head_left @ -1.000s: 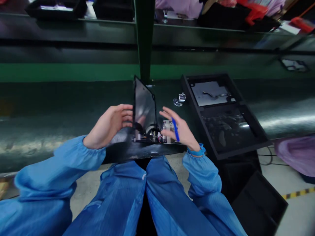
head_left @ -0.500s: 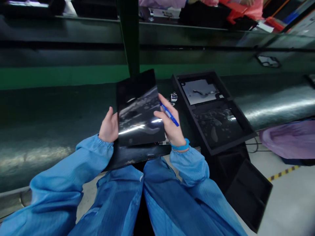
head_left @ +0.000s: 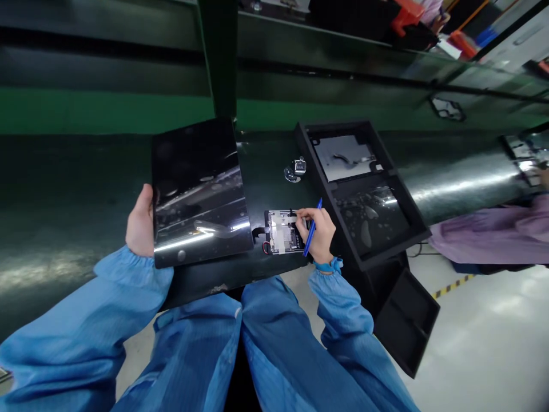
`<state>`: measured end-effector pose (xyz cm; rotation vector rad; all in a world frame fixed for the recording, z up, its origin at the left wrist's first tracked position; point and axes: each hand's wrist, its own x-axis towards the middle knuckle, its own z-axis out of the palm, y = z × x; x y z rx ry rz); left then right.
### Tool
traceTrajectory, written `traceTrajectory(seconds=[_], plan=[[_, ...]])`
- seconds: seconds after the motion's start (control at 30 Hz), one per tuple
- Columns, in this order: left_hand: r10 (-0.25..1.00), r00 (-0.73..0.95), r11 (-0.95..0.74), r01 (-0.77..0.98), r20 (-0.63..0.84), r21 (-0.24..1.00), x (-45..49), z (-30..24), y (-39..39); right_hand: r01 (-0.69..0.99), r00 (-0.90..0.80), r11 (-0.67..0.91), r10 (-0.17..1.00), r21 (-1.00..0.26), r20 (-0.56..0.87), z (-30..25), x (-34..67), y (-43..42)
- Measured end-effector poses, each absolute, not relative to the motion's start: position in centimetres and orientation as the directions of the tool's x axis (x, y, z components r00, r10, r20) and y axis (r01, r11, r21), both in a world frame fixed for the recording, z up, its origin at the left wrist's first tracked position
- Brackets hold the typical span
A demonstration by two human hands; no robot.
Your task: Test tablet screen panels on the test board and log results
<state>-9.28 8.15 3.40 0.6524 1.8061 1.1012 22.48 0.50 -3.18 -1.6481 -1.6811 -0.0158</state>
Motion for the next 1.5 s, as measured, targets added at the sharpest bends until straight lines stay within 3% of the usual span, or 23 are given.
traceTrajectory(seconds=[0.2, 0.4, 0.57, 0.83, 0.93, 1.03, 1.1, 1.17, 1.33, 1.43, 1.5], plan=[[0.778, -0.410, 0.479, -0.104, -0.476, 0.872, -9.6, 2.7, 8.1, 0.884, 0.076, 0.125, 0.912, -0.450, 0.403, -3.1, 22.0, 0.6], [0.833, -0.038, 0.493, -0.403, -0.552, 0.771, -9.3, 2.4, 8.0, 0.900, 0.039, 0.149, 0.909, -0.409, 0.416, -3.0, 22.1, 0.6], [0.873, -0.021, 0.426, -0.456, -0.488, 0.781, -8.6, 2.5, 7.4, 0.908, 0.050, 0.122, 0.918, -0.401, 0.393, -3.1, 22.1, 0.4], [0.871, 0.142, 0.450, -0.615, -0.471, 0.647, -7.8, 2.7, 6.8, 0.834, 0.289, 0.101, 0.757, -0.542, 0.586, -2.4, 21.4, 0.4], [0.858, 0.179, 0.486, -0.584, -0.481, 0.650, -7.6, 2.7, 6.6, 0.653, 0.341, 0.151, 0.817, -0.742, 0.465, -0.3, 18.7, 0.7], [0.866, 0.213, 0.496, -0.488, -0.453, 0.718, -7.7, 2.2, 6.6, 0.498, 0.108, 0.227, 0.941, -0.837, 0.319, 1.8, 15.3, 0.9], [0.871, 0.244, 0.491, -0.432, -0.427, 0.756, -7.8, 1.9, 6.5, 0.480, -0.028, 0.250, 0.962, -0.841, 0.270, 2.6, 13.6, 1.0], [0.877, 0.253, 0.480, -0.411, -0.409, 0.775, -7.7, 1.8, 6.4, 0.458, -0.052, 0.261, 0.962, -0.850, 0.267, 2.8, 12.4, 1.1], [0.887, 0.219, 0.462, -0.460, -0.407, 0.758, -7.3, 2.2, 6.0, 0.551, 0.139, 0.198, 0.936, -0.811, 0.324, 2.0, 10.7, 1.1], [0.893, 0.236, 0.451, -0.453, -0.384, 0.769, -7.2, 2.1, 5.8, 0.631, 0.160, 0.145, 0.937, -0.762, 0.312, 1.9, 10.1, 1.1], [0.898, 0.239, 0.440, -0.433, -0.371, 0.787, -7.3, 1.7, 5.8, 0.601, 0.150, 0.156, 0.941, -0.784, 0.302, 1.9, 10.0, 1.2]])
